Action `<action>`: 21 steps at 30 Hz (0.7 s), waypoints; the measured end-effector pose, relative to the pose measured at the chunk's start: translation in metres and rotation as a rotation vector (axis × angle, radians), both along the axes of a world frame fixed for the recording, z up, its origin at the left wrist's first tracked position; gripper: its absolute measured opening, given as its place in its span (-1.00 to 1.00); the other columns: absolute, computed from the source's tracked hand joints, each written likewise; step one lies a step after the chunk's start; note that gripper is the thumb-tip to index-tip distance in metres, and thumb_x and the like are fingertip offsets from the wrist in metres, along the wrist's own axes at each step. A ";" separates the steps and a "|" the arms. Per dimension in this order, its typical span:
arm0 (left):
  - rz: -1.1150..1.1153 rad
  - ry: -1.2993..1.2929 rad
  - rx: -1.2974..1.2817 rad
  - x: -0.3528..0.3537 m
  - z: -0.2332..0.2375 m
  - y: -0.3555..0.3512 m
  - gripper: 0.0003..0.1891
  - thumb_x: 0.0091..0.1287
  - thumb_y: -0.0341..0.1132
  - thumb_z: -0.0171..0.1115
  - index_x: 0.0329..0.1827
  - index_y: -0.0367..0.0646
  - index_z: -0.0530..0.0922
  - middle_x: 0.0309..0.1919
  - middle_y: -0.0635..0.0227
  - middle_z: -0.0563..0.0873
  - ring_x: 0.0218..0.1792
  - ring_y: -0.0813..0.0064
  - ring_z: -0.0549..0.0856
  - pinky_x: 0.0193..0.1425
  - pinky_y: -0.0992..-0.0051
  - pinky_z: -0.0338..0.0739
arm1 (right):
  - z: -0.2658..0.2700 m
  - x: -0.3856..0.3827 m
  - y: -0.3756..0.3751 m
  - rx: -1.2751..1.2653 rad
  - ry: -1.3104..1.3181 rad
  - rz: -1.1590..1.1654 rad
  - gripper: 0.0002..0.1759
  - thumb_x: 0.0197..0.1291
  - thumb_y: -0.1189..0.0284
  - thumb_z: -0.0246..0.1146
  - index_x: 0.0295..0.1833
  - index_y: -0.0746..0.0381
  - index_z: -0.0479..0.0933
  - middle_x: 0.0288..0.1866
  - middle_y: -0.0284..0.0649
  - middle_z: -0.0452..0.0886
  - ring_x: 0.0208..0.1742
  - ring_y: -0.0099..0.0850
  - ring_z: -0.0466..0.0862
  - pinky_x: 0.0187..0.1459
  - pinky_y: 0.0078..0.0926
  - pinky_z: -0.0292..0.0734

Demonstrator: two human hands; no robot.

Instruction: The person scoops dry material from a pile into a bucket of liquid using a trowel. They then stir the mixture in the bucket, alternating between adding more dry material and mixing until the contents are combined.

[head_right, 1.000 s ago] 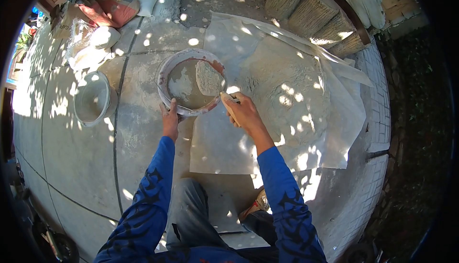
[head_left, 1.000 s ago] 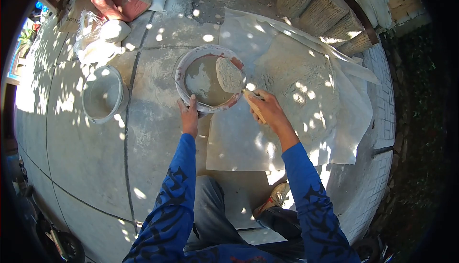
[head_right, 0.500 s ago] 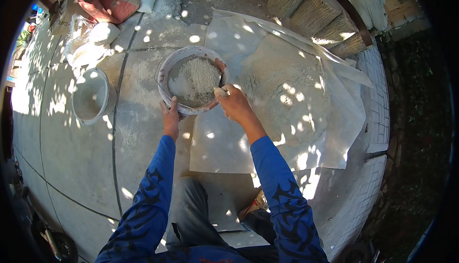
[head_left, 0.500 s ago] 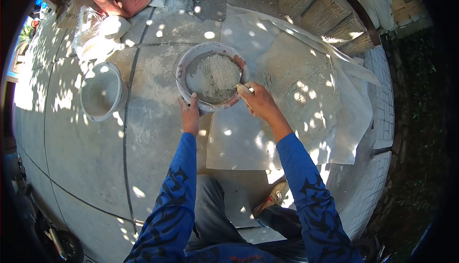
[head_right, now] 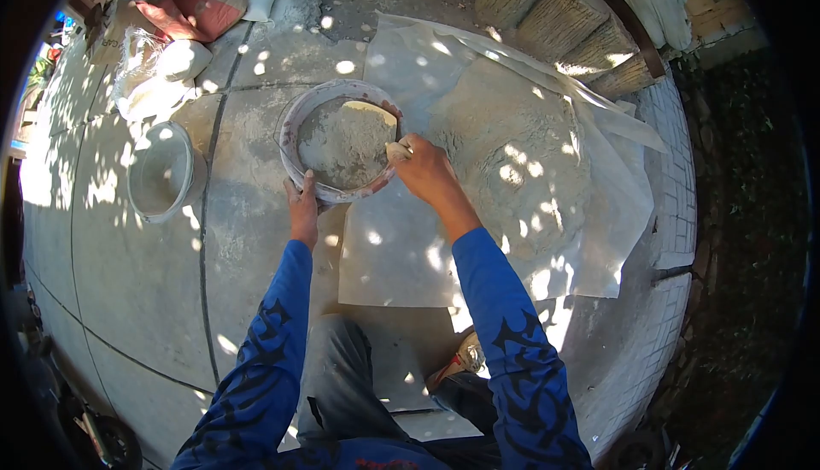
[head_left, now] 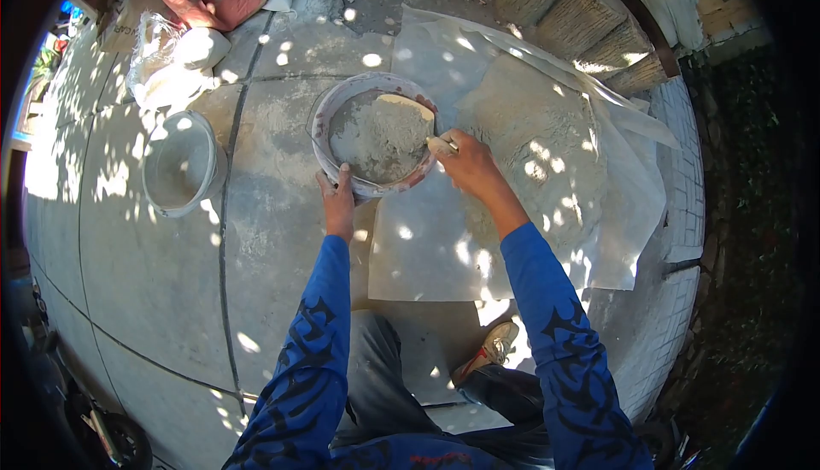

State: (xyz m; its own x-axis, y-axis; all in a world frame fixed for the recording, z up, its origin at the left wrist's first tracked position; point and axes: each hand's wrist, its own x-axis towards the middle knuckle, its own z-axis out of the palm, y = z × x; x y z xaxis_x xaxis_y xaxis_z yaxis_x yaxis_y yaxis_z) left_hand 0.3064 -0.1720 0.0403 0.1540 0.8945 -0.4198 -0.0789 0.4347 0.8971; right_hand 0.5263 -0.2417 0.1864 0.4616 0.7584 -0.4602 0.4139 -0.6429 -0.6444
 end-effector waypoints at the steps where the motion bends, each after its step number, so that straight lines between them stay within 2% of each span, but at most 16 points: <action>1: 0.014 -0.011 0.014 0.002 0.002 0.000 -0.39 0.52 0.02 0.19 0.40 -0.20 0.24 0.17 0.01 0.55 0.09 0.27 0.65 0.08 0.34 0.69 | -0.005 0.000 0.000 0.082 -0.134 0.030 -0.61 0.32 0.16 0.25 0.04 0.25 0.56 -0.07 0.10 0.72 -0.01 0.13 0.71 0.04 -0.01 0.58; 2: 0.015 -0.013 0.014 0.003 0.005 0.000 -0.39 0.52 0.02 0.19 0.40 -0.20 0.24 0.17 0.01 0.55 0.09 0.27 0.65 0.08 0.34 0.69 | -0.010 0.001 0.001 0.164 -0.268 0.061 -0.61 0.32 0.17 0.26 0.06 0.24 0.55 -0.07 0.10 0.72 -0.01 0.12 0.71 0.04 -0.02 0.58; 6: 0.008 -0.018 -0.015 0.001 0.005 0.000 -0.42 0.52 0.00 0.20 0.38 -0.19 0.25 0.16 0.04 0.55 0.07 0.29 0.66 0.04 0.34 0.70 | 0.000 0.001 0.001 0.148 -0.299 0.143 -0.63 0.32 0.22 0.26 0.10 0.23 0.51 -0.09 0.12 0.72 -0.01 0.12 0.71 0.01 0.03 0.57; 8: 0.000 -0.022 -0.016 0.002 0.002 0.001 -0.42 0.52 -0.01 0.20 0.38 -0.19 0.25 0.15 0.05 0.55 0.06 0.30 0.66 0.03 0.34 0.71 | 0.008 -0.008 0.000 0.203 -0.475 0.121 -0.63 0.31 0.28 0.27 0.15 0.19 0.47 -0.11 0.10 0.71 -0.03 0.10 0.72 -0.05 0.12 0.56; 9: -0.001 -0.025 -0.019 0.001 -0.002 0.001 -0.42 0.52 -0.01 0.19 0.38 -0.19 0.25 0.15 0.05 0.55 0.07 0.30 0.66 0.03 0.34 0.71 | 0.009 -0.010 -0.001 0.202 -0.474 0.120 -0.63 0.31 0.28 0.27 0.15 0.19 0.47 -0.11 0.10 0.71 -0.03 0.10 0.72 -0.05 0.12 0.56; 11: -0.005 -0.024 -0.021 -0.001 -0.009 0.002 -0.43 0.52 0.00 0.19 0.38 -0.18 0.26 0.15 0.06 0.55 0.08 0.30 0.65 0.03 0.35 0.71 | 0.011 -0.014 -0.005 0.179 -0.585 0.152 -0.56 0.30 0.35 0.27 0.26 0.14 0.40 -0.03 0.06 0.68 -0.02 0.13 0.70 -0.03 0.07 0.58; 13: -0.044 -0.022 0.052 -0.002 -0.014 0.004 -0.37 0.51 0.07 0.18 0.44 -0.07 0.18 0.20 0.08 0.54 0.08 0.22 0.70 0.00 0.27 0.74 | 0.005 -0.013 -0.012 0.230 -0.648 0.146 -0.56 0.29 0.36 0.29 0.25 0.14 0.41 0.00 0.05 0.66 -0.01 0.12 0.69 -0.03 0.07 0.58; 15: -0.048 -0.017 0.029 -0.003 -0.011 0.004 -0.32 0.50 0.08 0.19 0.48 -0.08 0.14 0.22 0.06 0.53 0.08 0.20 0.69 -0.01 0.26 0.73 | -0.003 -0.013 -0.022 0.277 -0.712 0.136 -0.56 0.28 0.38 0.31 0.25 0.14 0.42 0.02 0.04 0.65 0.00 0.12 0.69 -0.03 0.08 0.58; 18: -0.058 -0.002 -0.010 -0.003 0.000 0.001 -0.21 0.48 0.11 0.21 0.56 -0.11 0.05 0.27 0.04 0.50 0.10 0.17 0.68 0.02 0.25 0.72 | -0.017 -0.008 -0.050 0.387 -0.691 0.001 -0.54 0.28 0.39 0.34 0.25 0.14 0.42 0.03 0.04 0.63 0.05 0.08 0.67 0.00 0.04 0.57; 20: -0.068 0.002 -0.024 -0.004 -0.006 0.000 -0.14 0.46 0.13 0.22 0.60 -0.13 0.00 0.29 0.03 0.49 0.10 0.16 0.68 0.04 0.24 0.71 | -0.029 0.000 -0.079 0.480 -0.610 -0.190 -0.57 0.30 0.36 0.33 0.24 0.12 0.43 0.09 0.01 0.63 0.04 0.00 0.68 -0.16 0.01 0.60; 21: -0.035 0.002 -0.035 -0.006 -0.012 0.001 -0.10 0.45 0.14 0.23 0.62 -0.13 -0.04 0.30 0.02 0.48 0.11 0.15 0.68 0.07 0.22 0.70 | -0.036 0.006 -0.097 0.465 -0.573 -0.273 -0.62 0.33 0.32 0.32 0.19 0.15 0.45 -0.02 0.02 0.66 -0.05 -0.05 0.71 -0.16 -0.08 0.58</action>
